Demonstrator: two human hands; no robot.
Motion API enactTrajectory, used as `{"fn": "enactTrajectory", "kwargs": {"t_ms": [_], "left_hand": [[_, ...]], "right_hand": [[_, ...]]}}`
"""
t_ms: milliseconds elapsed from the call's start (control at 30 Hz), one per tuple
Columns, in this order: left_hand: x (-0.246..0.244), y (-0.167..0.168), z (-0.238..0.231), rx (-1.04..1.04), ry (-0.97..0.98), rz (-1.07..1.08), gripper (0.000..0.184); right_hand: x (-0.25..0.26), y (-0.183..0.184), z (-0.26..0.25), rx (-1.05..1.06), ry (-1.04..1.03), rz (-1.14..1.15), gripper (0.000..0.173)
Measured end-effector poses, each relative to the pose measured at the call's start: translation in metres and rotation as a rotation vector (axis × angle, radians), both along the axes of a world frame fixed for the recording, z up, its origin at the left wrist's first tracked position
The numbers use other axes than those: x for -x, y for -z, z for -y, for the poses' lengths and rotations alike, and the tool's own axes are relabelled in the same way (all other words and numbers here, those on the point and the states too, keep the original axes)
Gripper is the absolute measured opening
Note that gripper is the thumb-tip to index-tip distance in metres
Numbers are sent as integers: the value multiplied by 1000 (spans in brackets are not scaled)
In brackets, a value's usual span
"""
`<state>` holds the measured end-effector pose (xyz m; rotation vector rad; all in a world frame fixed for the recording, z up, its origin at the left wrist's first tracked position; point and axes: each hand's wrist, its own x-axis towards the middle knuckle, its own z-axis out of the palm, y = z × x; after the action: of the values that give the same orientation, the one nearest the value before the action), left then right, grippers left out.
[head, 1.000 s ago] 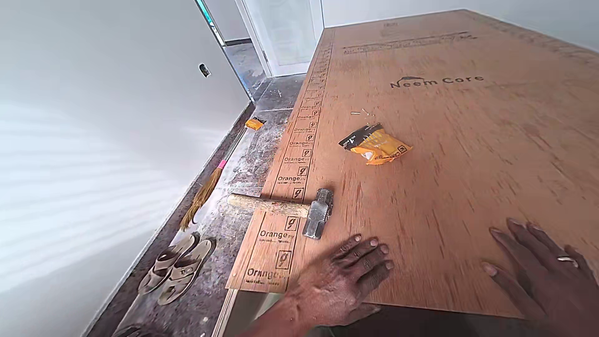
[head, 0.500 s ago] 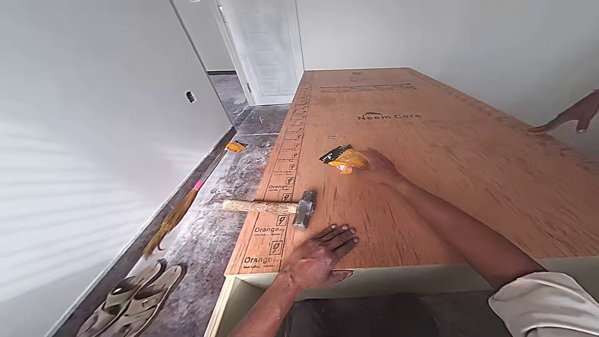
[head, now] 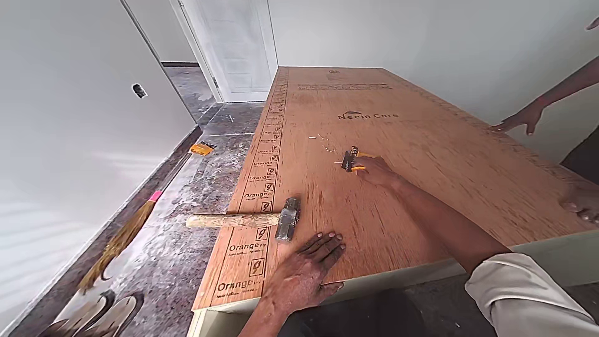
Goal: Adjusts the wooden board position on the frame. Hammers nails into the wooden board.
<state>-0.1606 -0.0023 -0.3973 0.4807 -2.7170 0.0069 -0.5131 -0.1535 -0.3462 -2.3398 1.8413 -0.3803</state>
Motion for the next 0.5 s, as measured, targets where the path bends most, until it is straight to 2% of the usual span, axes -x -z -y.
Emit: {"fn": "enactTrajectory", "kwargs": {"t_ms": [100,167,200,300,400,500], "left_hand": [[-1,-2,-2,-3,-11,13,65],[-2,-7,-4,-46,-11,44,66],[-2,-8,-4,-55,-9,54,66],[1,-7,-4,-41,-9,42,67],[1,-5,-6,-10,-19,29,67],[0,-4,-7,0,-42,6,64]], "right_hand": [[66,-10,-26,1,-12,19,25],[94,-22,-33,12,60,-49,24],[100,-26,-33,31,95,-67,29],[63,-32,-26,124,28,-47,65],[-12,-8,-5,-41,-36,-143,97],[-55,10,49,-153,74,-117,95]]}}
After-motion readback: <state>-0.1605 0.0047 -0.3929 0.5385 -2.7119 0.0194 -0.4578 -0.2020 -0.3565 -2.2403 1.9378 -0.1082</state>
